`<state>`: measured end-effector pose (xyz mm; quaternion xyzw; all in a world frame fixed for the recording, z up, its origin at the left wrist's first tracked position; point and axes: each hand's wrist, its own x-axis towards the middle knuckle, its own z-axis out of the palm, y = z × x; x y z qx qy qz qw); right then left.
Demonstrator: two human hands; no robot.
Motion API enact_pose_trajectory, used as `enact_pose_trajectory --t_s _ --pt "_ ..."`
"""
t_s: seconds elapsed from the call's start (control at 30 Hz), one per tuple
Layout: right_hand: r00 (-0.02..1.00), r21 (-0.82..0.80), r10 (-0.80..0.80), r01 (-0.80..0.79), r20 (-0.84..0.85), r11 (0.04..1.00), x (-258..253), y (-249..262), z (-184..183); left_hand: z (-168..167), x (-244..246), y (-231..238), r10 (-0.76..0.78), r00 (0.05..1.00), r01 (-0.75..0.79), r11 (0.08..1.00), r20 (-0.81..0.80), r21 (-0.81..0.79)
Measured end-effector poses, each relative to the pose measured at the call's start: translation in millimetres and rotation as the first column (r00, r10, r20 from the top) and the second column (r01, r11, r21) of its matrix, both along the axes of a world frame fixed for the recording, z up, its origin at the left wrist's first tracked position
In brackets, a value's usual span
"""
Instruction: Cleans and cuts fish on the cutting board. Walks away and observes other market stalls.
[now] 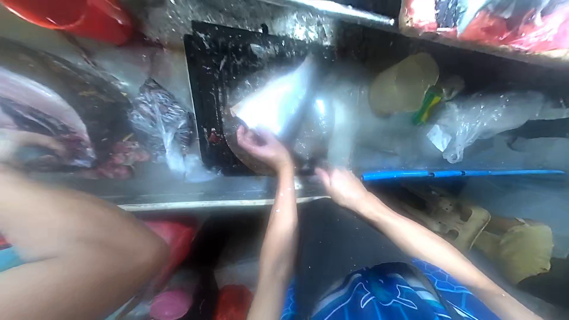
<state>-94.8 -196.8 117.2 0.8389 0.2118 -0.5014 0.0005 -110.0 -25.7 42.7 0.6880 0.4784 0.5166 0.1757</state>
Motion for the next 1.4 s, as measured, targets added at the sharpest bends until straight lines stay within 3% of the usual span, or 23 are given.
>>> enact_pose_trajectory --t_s 0.03,0.07,0.2,0.23,0.27,0.33,0.37,0.47,0.57,1.0,1.23,1.4 --pt "1.0 0.018 0.004 -0.004 0.001 1.0 -1.2 -0.2 3.9 -41.2 -19.6 5.7 -0.057 0.995 0.064 0.995 0.087 -0.082" --pt "1.0 0.055 0.01 -0.011 0.02 0.998 -1.7 -0.6 2.9 -54.8 -32.7 6.9 -0.059 0.994 0.083 0.957 0.094 -0.277" --pt "0.991 0.26 -0.027 -0.008 0.133 0.966 -11.4 9.6 -26.8 -23.6 -42.2 9.0 -0.065 0.995 -0.003 0.731 -0.074 -0.682" --pt "0.988 0.305 -0.044 -0.003 0.147 0.953 -13.9 16.6 -36.3 1.3 -38.6 15.9 -0.12 0.979 -0.066 0.574 -0.163 -0.816" --pt "0.986 0.34 -0.05 -0.007 0.158 0.94 -14.6 24.5 -44.8 26.8 -33.8 28.9 -0.221 0.953 -0.127 0.332 -0.208 -0.935" --pt "0.983 0.37 -0.048 -0.021 0.177 0.929 -13.0 41.9 -58.5 -8.7 -41.9 10.4 -0.118 0.962 -0.138 0.571 -0.247 -0.809" --pt "0.984 0.363 -0.041 -0.027 0.176 0.931 -10.2 51.5 -64.8 -14.8 -44.6 8.1 -0.136 0.952 -0.145 0.584 -0.273 -0.799" --pt "0.983 0.367 -0.05 -0.019 0.177 0.93 -7.8 67.1 -73.2 -11.5 -45.7 12.4 -0.202 0.918 -0.187 0.54 -0.342 -0.821" --pt "0.991 0.33 -0.073 0.033 0.109 0.944 -4.7 73.2 -59.2 -4.2 -40.8 15.5 -0.21 0.904 -0.222 0.51 -0.371 -0.831" --pt "0.992 0.169 -0.004 -0.017 0.125 0.986 -2.2 80.2 -51.1 -12.8 -34.5 8.3 -0.175 0.884 -0.275 0.557 -0.434 -0.784" --pt "0.995 0.091 -0.094 0.091 0.026 0.992 -11.9 30.8 -6.8 -12.1 -36.2 4.9 -0.14 0.898 -0.284 0.541 -0.418 -0.792" --pt "0.999 -0.098 0.033 -0.032 0.005 0.995 1.3 15.9 12.9 -9.8 -47.1 16.6 -0.169 0.917 -0.241 0.484 -0.36 -0.841"
